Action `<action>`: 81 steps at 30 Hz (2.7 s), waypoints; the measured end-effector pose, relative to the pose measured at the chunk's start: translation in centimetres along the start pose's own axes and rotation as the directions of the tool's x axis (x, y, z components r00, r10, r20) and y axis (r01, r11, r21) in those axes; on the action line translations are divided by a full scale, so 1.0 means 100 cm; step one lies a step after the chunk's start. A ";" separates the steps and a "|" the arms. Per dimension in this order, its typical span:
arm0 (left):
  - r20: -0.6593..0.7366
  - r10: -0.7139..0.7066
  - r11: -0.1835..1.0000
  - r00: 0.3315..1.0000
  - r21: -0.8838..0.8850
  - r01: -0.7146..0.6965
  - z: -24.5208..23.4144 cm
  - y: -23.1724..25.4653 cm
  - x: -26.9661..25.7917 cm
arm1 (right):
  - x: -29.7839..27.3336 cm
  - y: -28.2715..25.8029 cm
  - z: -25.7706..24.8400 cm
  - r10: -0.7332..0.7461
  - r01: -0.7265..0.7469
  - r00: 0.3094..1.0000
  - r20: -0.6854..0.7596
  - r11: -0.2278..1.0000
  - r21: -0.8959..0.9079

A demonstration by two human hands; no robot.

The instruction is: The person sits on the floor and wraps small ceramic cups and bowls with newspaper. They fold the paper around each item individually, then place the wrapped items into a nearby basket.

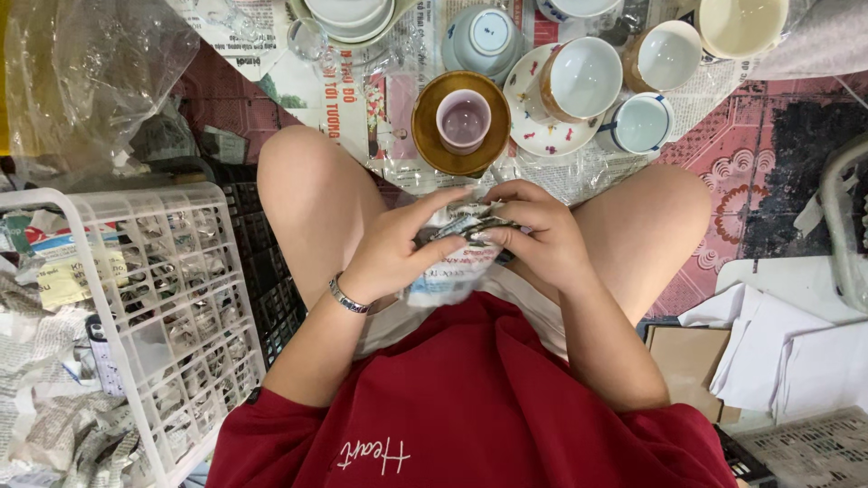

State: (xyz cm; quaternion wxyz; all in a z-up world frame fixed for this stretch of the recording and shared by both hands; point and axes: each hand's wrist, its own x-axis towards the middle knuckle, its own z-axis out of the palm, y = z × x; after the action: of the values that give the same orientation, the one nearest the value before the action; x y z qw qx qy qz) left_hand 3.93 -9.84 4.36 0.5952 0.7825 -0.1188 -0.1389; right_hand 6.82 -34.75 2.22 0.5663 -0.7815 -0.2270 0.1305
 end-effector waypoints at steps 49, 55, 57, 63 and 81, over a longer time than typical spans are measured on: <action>-0.463 -0.406 0.661 0.788 -0.744 -0.096 -0.006 -0.097 -0.038 | 0.023 0.033 0.037 -0.135 -0.016 0.948 -0.288 0.884 -0.466; -0.628 -0.465 0.687 0.624 -0.701 -0.194 -0.032 -0.135 -0.002 | 0.045 0.036 0.054 -0.172 -0.091 0.924 -0.342 0.770 -0.631; -0.602 -0.484 0.746 0.635 -0.663 -0.060 -0.030 -0.152 0.010 | 0.056 0.038 0.056 -0.160 -0.095 0.930 -0.331 0.765 -0.637; -0.564 -0.467 0.720 0.681 -0.690 -0.078 -0.024 -0.178 0.006 | 0.079 0.039 0.043 -0.177 -0.074 0.937 -0.302 0.743 -0.665; -0.586 -0.511 0.674 0.629 0.181 0.716 -0.042 -0.178 0.047 | 0.131 0.014 0.091 -0.357 0.209 0.928 -0.108 0.738 -0.641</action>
State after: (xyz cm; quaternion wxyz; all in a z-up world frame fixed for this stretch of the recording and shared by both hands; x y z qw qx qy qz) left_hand 10.17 -3.04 -12.10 0.3458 0.8856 0.2907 -0.1078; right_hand 14.18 -20.97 -1.35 0.3134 -0.8888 -0.3086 -0.1284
